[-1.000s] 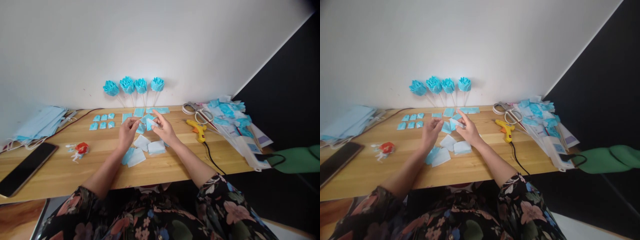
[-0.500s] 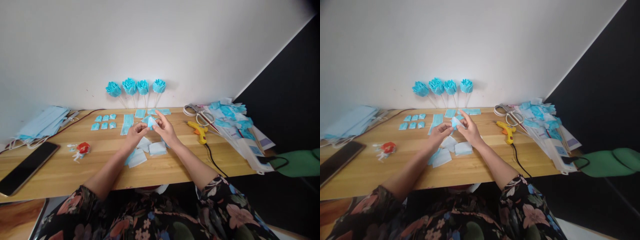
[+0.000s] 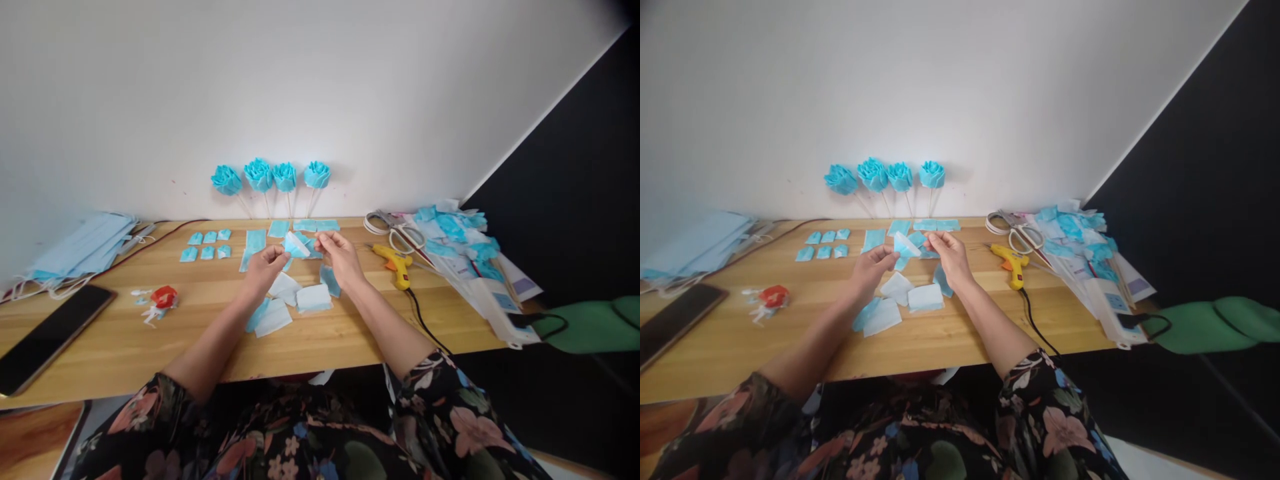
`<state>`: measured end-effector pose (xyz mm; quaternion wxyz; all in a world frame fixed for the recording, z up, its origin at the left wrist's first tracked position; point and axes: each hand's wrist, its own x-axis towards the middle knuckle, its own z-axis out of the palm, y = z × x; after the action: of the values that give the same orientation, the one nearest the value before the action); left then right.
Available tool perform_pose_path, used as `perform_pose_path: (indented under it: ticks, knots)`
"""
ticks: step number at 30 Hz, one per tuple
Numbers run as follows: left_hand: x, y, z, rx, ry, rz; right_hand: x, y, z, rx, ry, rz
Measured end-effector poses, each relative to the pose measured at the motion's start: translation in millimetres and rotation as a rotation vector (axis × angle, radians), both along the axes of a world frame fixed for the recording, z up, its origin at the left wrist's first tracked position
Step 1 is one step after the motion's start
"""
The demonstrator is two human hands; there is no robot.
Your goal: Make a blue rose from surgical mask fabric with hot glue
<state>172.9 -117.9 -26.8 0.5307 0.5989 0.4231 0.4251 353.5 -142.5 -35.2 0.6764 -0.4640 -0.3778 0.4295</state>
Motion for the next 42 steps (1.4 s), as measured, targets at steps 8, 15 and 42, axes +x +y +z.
perform_pose_path:
  ticks: [8,15,42]
  knots:
    - [-0.9,0.8,1.4,-0.017,-0.044,0.029,1.3,-2.3,0.4,0.037,-0.053,0.019]
    - [-1.4,1.3,1.1,-0.022,-0.06,0.028,1.2,-5.3,-0.7,0.049,-0.114,0.044]
    - [0.2,-0.1,1.6,-0.037,-0.044,0.044,0.4,-2.7,-2.5,0.074,-0.018,0.091]
